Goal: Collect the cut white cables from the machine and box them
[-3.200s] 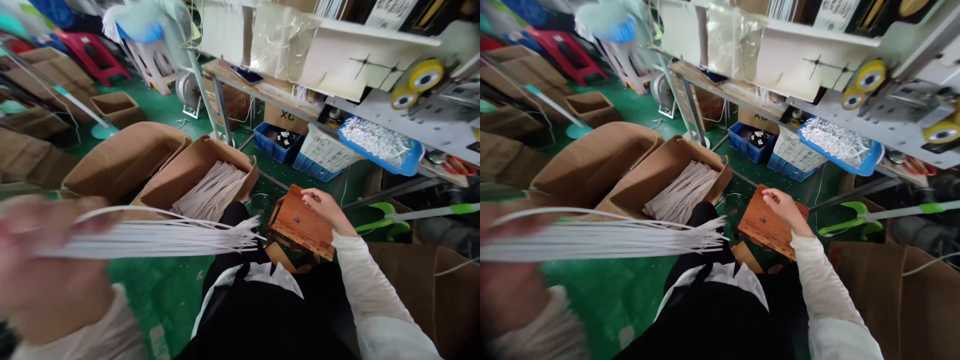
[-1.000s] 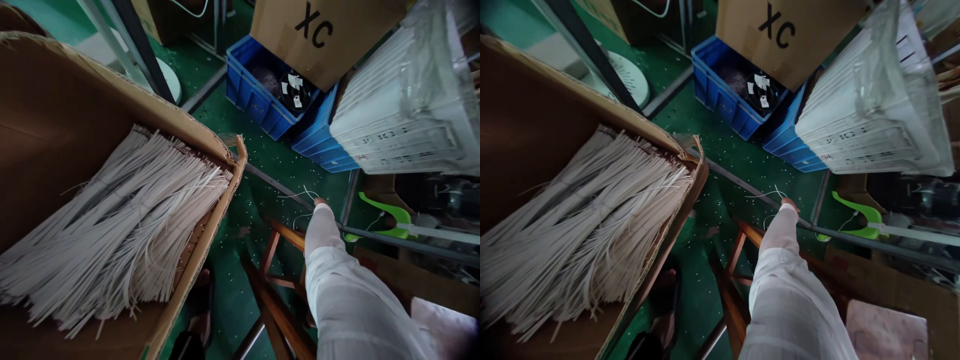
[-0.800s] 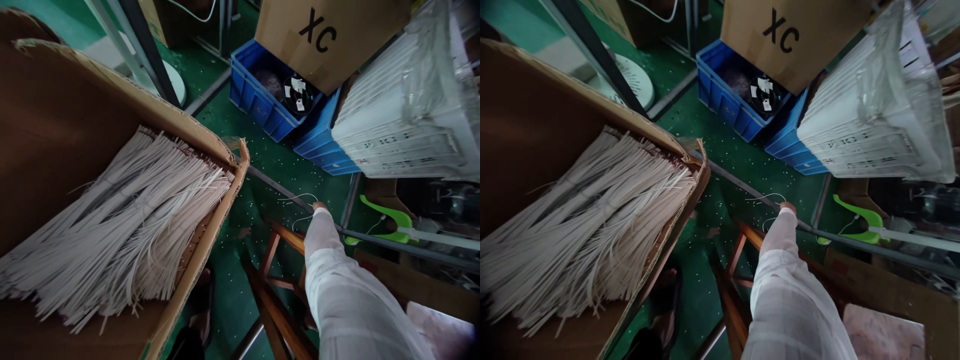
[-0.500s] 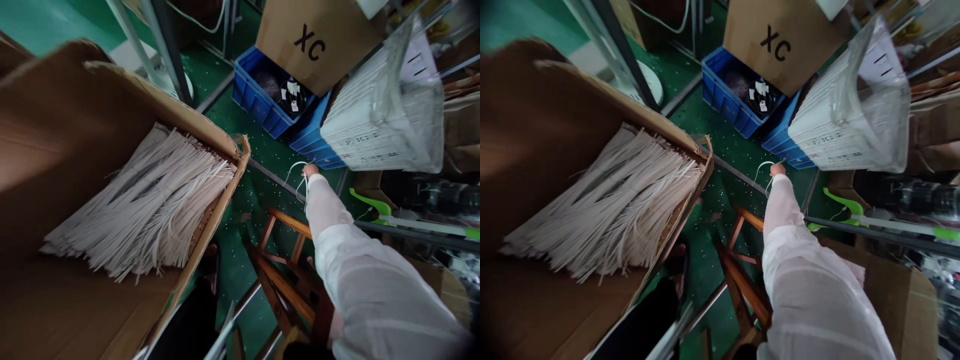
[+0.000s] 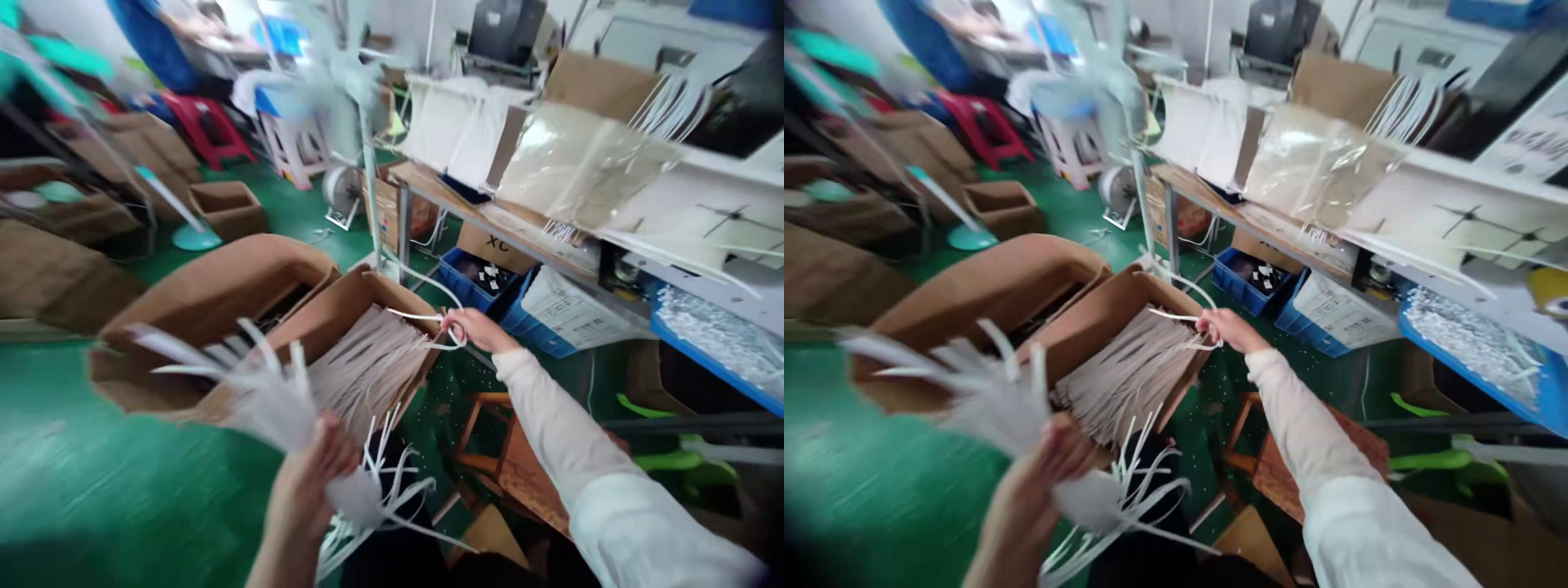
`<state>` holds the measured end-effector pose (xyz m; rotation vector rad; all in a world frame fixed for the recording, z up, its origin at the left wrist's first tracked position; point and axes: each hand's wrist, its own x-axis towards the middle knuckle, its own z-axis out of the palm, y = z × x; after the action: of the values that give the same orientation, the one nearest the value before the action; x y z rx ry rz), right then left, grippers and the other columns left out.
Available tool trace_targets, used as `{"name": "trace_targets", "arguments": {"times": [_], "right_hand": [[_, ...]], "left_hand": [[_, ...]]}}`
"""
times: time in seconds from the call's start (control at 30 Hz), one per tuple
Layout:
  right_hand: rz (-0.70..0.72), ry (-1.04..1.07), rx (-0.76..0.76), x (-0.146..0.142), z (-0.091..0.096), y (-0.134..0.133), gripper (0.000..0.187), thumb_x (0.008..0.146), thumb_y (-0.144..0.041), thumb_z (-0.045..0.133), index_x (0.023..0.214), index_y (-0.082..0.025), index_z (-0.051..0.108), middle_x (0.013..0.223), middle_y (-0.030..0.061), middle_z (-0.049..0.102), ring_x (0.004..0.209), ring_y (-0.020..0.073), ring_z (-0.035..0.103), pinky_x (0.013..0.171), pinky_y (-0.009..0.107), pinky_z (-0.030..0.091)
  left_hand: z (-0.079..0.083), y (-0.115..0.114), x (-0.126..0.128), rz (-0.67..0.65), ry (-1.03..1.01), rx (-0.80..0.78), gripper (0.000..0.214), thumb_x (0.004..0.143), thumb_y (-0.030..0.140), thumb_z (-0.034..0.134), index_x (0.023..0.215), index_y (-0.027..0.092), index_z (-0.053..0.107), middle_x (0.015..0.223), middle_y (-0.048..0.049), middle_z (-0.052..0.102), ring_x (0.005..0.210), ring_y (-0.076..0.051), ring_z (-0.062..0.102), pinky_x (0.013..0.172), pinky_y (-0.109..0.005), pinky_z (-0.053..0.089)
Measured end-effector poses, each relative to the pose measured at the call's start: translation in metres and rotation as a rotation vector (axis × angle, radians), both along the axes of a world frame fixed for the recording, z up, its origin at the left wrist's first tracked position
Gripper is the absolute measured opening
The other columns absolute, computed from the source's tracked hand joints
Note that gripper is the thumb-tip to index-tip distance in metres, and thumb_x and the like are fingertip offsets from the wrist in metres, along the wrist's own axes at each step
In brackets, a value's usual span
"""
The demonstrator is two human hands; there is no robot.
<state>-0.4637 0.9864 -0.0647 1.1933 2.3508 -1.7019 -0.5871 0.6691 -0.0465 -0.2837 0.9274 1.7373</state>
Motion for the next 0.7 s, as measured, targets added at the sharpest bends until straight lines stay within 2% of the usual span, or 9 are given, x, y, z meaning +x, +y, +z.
{"name": "trace_targets", "arguments": {"times": [0.07,0.17,0.23,0.3,0.4,0.5,0.57,0.63,0.7], "right_hand": [[0.093,-0.001,0.114,0.01,0.028,-0.065,0.045,0.1,-0.04,0.032,0.085,-0.015,0.066,0.069,0.0045,0.063,0.06,0.0149,0.057,0.063,0.026,0.049],[0.216,-0.05,0.407,0.039,0.052,-0.153,0.033,0.098,-0.03,0.036,0.083,-0.018,0.063,0.088,0.0092,0.067,0.083,0.0218,0.064,0.079,0.033,0.051],[0.279,-0.123,0.548,0.065,0.06,-0.195,0.026,0.097,-0.026,0.037,0.09,-0.019,0.061,0.099,0.0108,0.066,0.089,0.0246,0.065,0.08,0.035,0.051],[0.288,-0.202,0.6,0.093,0.067,-0.222,0.023,0.096,-0.023,0.037,0.097,-0.02,0.06,0.105,0.0119,0.064,0.086,0.0249,0.066,0.076,0.035,0.051],[0.216,-0.122,0.582,0.139,0.081,-0.233,0.018,0.094,-0.024,0.044,0.105,-0.021,0.059,0.11,0.0124,0.061,0.087,0.0243,0.065,0.076,0.035,0.052],[0.001,0.176,0.587,0.186,0.105,-0.222,0.015,0.095,-0.032,0.05,0.106,-0.023,0.057,0.106,0.0095,0.059,0.094,0.0228,0.063,0.083,0.035,0.052],[-0.139,0.332,0.625,0.212,0.123,-0.213,0.015,0.099,-0.032,0.045,0.104,-0.024,0.056,0.103,0.0083,0.058,0.096,0.0214,0.061,0.086,0.035,0.051],[-0.184,0.416,0.649,0.231,0.138,-0.209,0.017,0.1,-0.028,0.042,0.105,-0.024,0.057,0.103,0.0079,0.058,0.093,0.0199,0.06,0.082,0.033,0.05],[-0.165,0.455,0.627,0.24,0.146,-0.211,0.016,0.099,-0.025,0.044,0.105,-0.023,0.058,0.102,0.0071,0.058,0.083,0.0172,0.059,0.072,0.03,0.048]], "left_hand": [[0.016,0.009,0.024,0.018,0.043,0.054,0.044,0.069,0.044,0.086,0.094,0.016,0.063,0.055,0.0097,0.034,0.043,-0.002,0.028,0.041,-0.015,0.028],[0.028,0.03,0.063,-0.008,0.048,0.102,0.06,0.062,0.045,0.09,0.106,0.015,0.062,0.062,0.0088,0.043,0.043,0.0,0.027,0.041,-0.016,0.024],[0.032,0.035,0.087,-0.018,0.061,0.137,0.064,0.06,0.046,0.09,0.108,0.014,0.063,0.067,0.0067,0.05,0.043,-0.001,0.029,0.041,-0.017,0.025],[0.036,0.033,0.11,-0.064,0.084,0.166,0.059,0.06,0.049,0.09,0.098,0.013,0.063,0.063,0.007,0.048,0.043,-0.001,0.03,0.042,-0.019,0.026],[0.047,0.027,0.134,-0.159,0.118,0.198,0.052,0.06,0.051,0.089,0.08,0.014,0.059,0.057,0.0068,0.047,0.043,-0.002,0.03,0.043,-0.02,0.027],[0.06,0.032,0.146,-0.239,0.176,0.252,0.047,0.064,0.049,0.087,0.075,0.016,0.056,0.061,0.0037,0.054,0.046,-0.004,0.036,0.046,-0.02,0.03],[0.069,0.041,0.153,-0.314,0.224,0.288,0.044,0.067,0.048,0.085,0.073,0.016,0.055,0.06,0.0028,0.054,0.049,-0.007,0.042,0.048,-0.02,0.033],[0.076,0.053,0.161,-0.391,0.265,0.332,0.043,0.07,0.048,0.083,0.069,0.016,0.056,0.058,0.0011,0.054,0.059,-0.011,0.051,0.054,-0.021,0.039],[0.082,0.064,0.171,-0.463,0.269,0.375,0.043,0.071,0.047,0.083,0.066,0.015,0.055,0.057,0.0004,0.053,0.068,-0.014,0.057,0.063,-0.023,0.045]]}}
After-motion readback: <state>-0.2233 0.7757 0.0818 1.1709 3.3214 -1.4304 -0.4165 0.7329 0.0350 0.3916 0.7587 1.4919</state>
